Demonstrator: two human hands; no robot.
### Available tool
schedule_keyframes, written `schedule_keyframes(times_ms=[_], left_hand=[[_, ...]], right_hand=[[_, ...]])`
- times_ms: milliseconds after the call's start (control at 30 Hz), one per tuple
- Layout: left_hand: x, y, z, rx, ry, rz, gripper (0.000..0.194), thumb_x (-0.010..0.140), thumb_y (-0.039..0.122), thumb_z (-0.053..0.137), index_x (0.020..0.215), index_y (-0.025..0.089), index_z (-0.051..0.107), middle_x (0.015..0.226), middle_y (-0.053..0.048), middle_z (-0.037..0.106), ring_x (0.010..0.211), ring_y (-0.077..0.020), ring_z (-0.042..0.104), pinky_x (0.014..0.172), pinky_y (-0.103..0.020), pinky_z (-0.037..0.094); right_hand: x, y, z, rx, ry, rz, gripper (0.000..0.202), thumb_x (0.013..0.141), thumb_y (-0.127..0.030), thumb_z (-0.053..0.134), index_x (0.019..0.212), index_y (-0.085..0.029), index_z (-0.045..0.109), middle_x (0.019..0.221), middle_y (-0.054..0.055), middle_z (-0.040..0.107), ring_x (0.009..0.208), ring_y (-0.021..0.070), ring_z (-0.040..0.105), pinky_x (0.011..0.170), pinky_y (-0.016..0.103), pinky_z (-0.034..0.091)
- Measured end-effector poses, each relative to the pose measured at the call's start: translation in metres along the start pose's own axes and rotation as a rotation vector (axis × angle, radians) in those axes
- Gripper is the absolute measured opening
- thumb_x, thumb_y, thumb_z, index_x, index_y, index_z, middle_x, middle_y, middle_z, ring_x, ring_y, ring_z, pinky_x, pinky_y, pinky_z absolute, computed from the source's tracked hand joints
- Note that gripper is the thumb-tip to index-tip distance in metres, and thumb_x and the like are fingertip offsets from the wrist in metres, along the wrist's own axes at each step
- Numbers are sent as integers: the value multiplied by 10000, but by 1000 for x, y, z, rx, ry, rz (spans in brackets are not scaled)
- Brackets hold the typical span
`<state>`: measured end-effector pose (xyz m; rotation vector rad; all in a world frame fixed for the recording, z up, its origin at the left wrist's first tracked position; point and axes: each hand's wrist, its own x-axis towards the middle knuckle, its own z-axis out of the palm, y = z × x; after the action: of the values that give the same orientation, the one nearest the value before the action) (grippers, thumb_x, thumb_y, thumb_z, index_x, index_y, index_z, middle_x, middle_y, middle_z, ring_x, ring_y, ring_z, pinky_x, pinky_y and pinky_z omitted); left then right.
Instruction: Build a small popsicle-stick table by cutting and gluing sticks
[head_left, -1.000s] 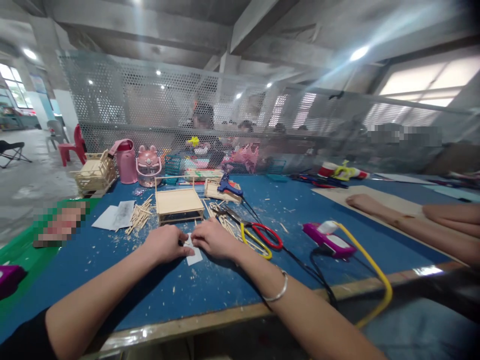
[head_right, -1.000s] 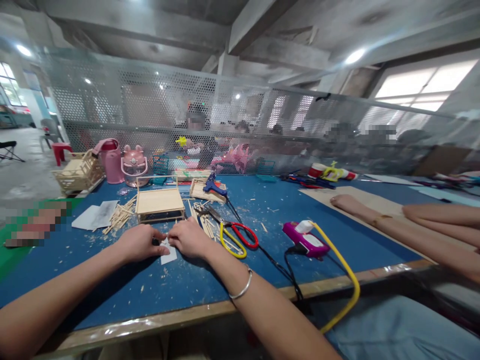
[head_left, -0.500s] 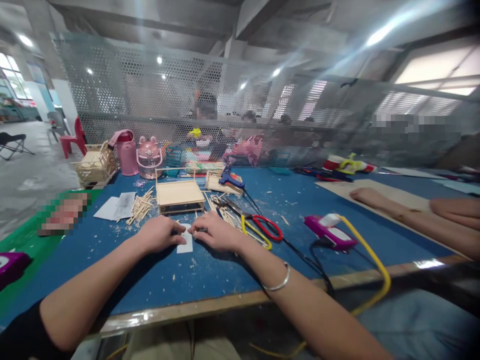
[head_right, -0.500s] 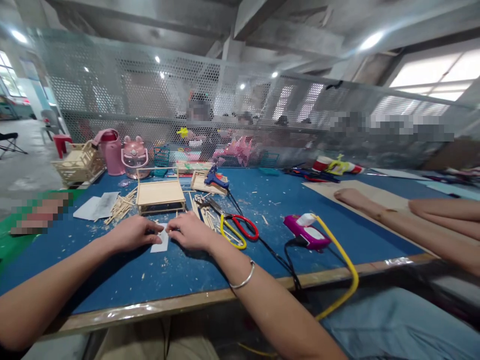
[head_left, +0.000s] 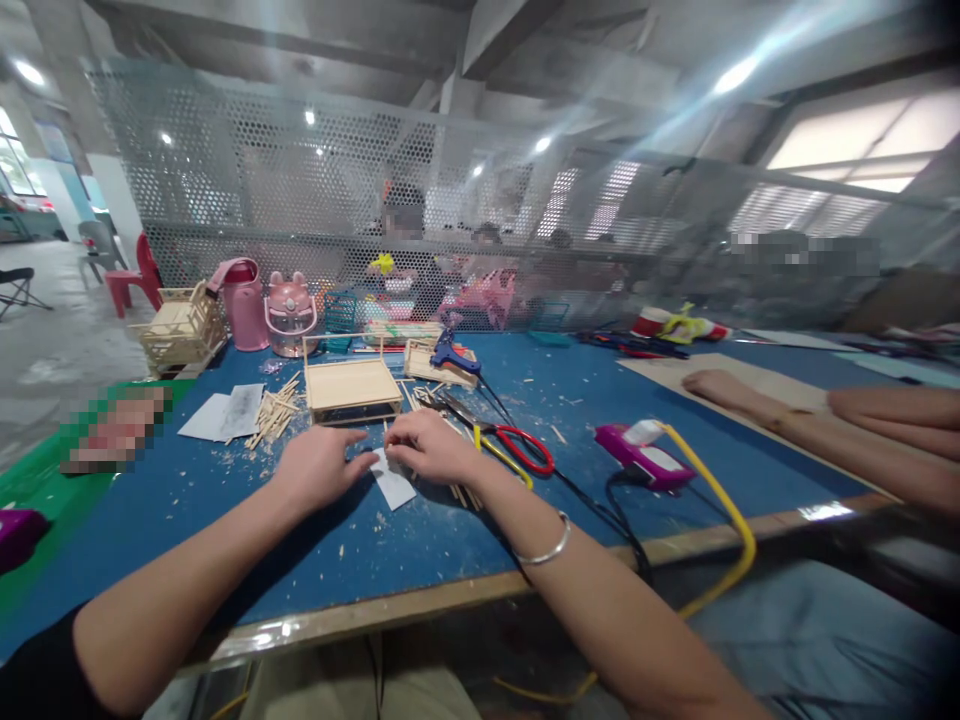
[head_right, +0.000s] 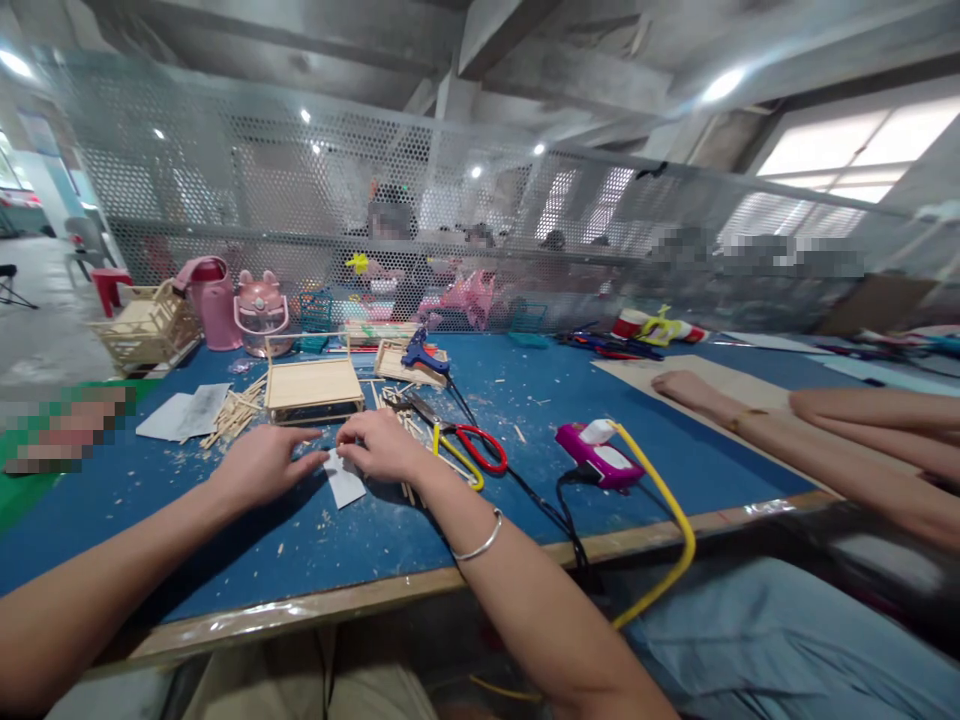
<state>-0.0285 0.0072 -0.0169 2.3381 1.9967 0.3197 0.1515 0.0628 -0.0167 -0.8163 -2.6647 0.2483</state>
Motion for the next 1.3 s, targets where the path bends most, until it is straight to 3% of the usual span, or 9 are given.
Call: schedule_keyframes(times_ms=[133, 333, 733, 867, 1033, 1300], left_hand=[[-4, 15, 9, 7, -121, 51, 492, 693, 610, 441, 1014, 281, 617, 901, -90, 674, 855, -278, 608, 659, -321, 441], [1, 9, 9, 19, -194, 67, 508, 671, 611, 461, 1075, 326, 579, 953, -68, 668, 885, -289, 605, 651, -339, 457], [2, 9, 10, -8, -196, 50, 542, 648, 614, 481, 1078, 303, 588, 963, -94, 669, 909, -303, 598, 673, -346, 452], [3, 7, 9, -28, -192, 50, 511, 654, 605, 490, 1068, 321, 588, 958, -73, 667, 909, -286, 597, 659, -314, 440], [2, -1, 6, -114, -106, 78, 423, 673, 533, 533, 1024, 311, 614, 848, -32, 673, 789, -212, 603, 630, -256, 397], [3, -1, 4, -705, -81, 60, 456, 734, 521, 434, 759, 133, 671, 545, 13, 523, 509, -98, 400, 506, -223, 299]], right_hand=[[2, 1, 4, -95, -32, 29, 128, 777, -228, 530, 764, -178, 647, 789, 27, 662, 775, 144, 543, 714, 281, 258], [2, -1, 5, -222, -121, 9, 131, 765, -189, 520, 713, -184, 640, 772, 32, 671, 769, 150, 528, 734, 311, 204], [3, -1, 5, -301, -94, 2, 169, 770, -187, 481, 705, -169, 636, 754, 50, 664, 763, 165, 539, 721, 316, 245], [2, 2, 4, -20, -96, 22, 165, 754, -188, 496, 728, -151, 655, 727, 38, 658, 703, 135, 552, 657, 246, 329], [2, 3, 4, 445, 15, 162, 230, 778, -263, 483, 797, -128, 668, 684, 16, 645, 635, 114, 556, 597, 200, 395], [2, -6, 1, 552, 96, 140, 211, 758, -255, 514, 802, -133, 680, 709, 23, 663, 668, 121, 566, 639, 217, 414]])
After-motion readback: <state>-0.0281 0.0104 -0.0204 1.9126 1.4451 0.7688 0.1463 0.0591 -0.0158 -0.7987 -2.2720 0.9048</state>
